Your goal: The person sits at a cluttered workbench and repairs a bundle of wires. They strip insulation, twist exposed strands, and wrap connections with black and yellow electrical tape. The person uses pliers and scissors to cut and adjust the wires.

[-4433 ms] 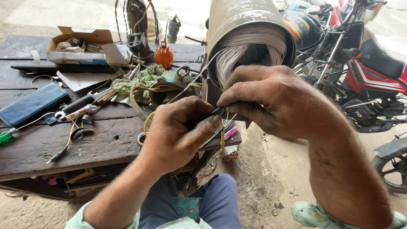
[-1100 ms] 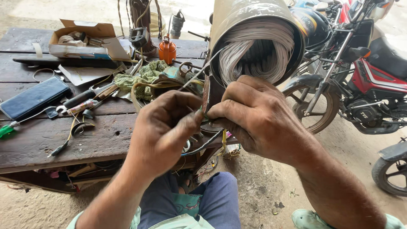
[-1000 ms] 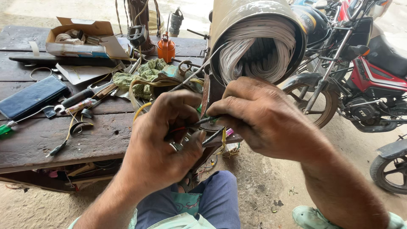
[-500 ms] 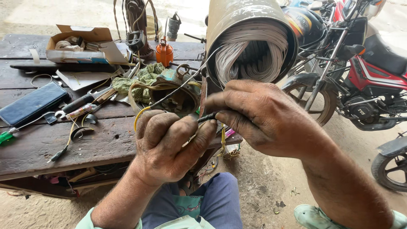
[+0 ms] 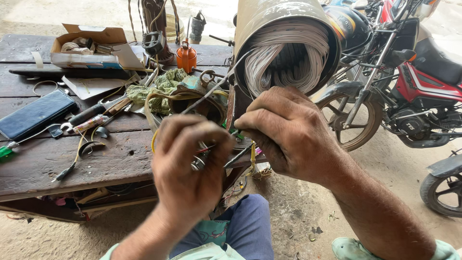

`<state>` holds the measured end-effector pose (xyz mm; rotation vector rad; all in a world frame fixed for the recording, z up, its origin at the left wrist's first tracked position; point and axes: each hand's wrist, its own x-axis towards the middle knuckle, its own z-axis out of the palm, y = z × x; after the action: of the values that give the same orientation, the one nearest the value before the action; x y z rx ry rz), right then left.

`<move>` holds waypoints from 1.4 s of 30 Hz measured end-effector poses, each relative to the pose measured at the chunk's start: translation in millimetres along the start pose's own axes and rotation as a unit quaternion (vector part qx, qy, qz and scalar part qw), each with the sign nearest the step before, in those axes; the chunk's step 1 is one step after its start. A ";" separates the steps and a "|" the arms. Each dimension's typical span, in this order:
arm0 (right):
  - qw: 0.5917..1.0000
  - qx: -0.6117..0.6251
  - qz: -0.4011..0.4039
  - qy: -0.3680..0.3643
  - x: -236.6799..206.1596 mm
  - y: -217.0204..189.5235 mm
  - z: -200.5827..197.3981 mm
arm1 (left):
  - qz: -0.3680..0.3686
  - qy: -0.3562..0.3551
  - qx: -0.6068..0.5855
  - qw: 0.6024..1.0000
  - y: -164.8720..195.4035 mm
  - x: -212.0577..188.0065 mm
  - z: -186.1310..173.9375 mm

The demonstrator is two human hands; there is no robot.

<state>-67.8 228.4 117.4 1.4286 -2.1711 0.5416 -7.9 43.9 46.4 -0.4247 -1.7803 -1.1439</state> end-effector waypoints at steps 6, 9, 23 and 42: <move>0.996 -0.045 -0.076 0.017 -5.8 8.1 -0.8 | -0.382 -0.108 -0.298 0.868 -25.2 18.1 -6.0; 0.992 -0.081 -0.097 -0.002 -5.9 7.0 -0.6 | -0.395 -0.156 -0.319 0.847 -35.2 21.9 -7.7; 0.983 0.041 0.094 -0.153 22.5 -11.7 -21.9 | 0.074 -0.172 -0.005 0.982 -15.9 21.5 -29.4; 0.998 0.012 0.052 -0.021 6.8 -12.7 -5.9 | 0.154 -0.056 0.076 0.984 -6.8 -5.1 -11.1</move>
<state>-57.4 222.0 127.0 1.3560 -2.2905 0.5822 -4.2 32.1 39.9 -0.6568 -1.8077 -0.7759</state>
